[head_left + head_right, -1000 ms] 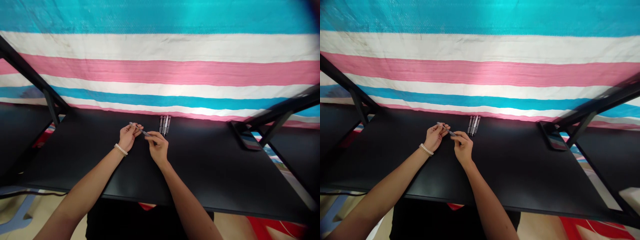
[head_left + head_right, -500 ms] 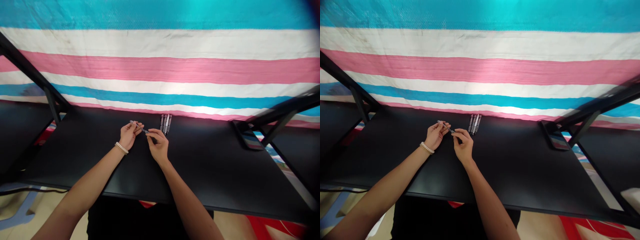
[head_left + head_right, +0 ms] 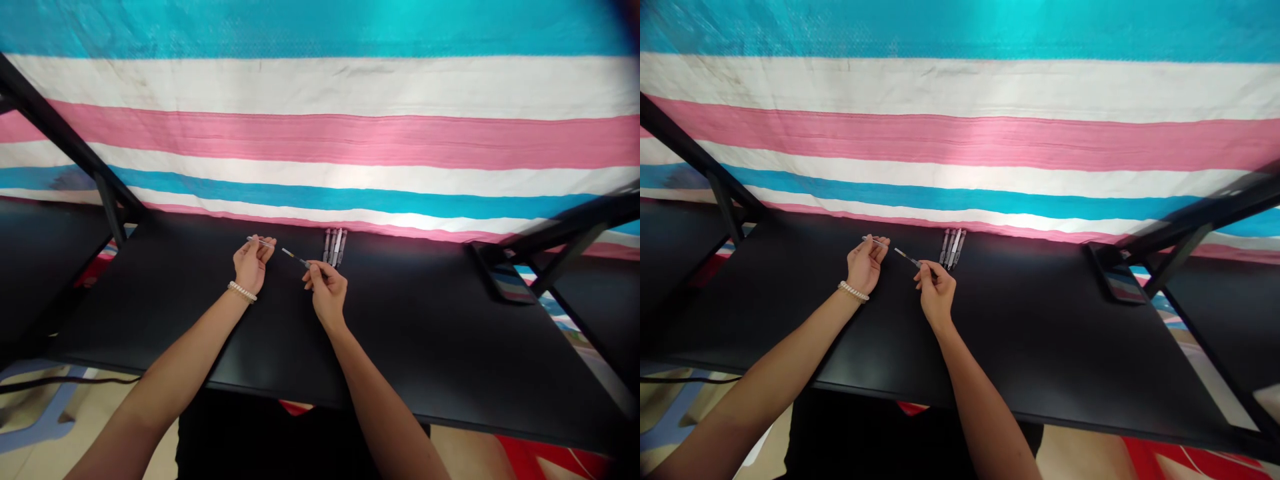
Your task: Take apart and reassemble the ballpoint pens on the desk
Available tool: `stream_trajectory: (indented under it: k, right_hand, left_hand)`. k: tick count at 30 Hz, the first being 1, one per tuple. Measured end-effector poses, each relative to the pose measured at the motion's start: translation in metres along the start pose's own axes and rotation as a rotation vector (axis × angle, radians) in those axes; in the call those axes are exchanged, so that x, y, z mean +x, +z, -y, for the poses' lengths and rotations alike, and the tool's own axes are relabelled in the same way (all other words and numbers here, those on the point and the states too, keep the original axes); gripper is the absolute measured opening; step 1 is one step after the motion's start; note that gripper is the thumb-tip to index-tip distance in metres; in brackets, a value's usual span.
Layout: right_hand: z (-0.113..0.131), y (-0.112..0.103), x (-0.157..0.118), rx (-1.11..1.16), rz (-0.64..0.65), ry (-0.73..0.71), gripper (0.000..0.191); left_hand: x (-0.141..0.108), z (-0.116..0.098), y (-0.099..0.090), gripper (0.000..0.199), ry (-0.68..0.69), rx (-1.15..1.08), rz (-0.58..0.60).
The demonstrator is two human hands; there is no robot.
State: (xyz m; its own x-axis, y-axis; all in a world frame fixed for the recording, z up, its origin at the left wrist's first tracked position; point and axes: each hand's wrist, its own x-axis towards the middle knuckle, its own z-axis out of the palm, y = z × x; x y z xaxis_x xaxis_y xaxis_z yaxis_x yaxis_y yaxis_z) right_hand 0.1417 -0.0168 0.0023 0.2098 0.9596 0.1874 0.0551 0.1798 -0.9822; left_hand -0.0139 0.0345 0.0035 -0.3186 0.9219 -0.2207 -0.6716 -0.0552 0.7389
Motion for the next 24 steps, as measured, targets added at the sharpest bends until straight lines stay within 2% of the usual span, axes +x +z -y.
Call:
stream_trajectory:
  k: [4, 10, 16, 24]
  right_hand:
    - [0.000, -0.001, 0.002, 0.072, 0.003, 0.028, 0.030]
    - [0.001, 0.004, -0.002, 0.101, 0.052, 0.036, 0.029]
    - [0.001, 0.003, -0.002, 0.103, 0.045, 0.028, 0.028]
    - [0.000, 0.006, -0.004, 0.086, 0.070, 0.004, 0.028]
  left_hand:
    - [0.002, -0.006, 0.000, 0.016, -0.034, -0.024, -0.033]
    - [-0.005, -0.003, 0.005, 0.014, -0.108, -0.019, 0.030]
    - [-0.008, -0.006, 0.009, 0.015, -0.170, -0.068, 0.034]
    - [-0.006, -0.003, 0.005, 0.013, -0.152, -0.017, 0.086]
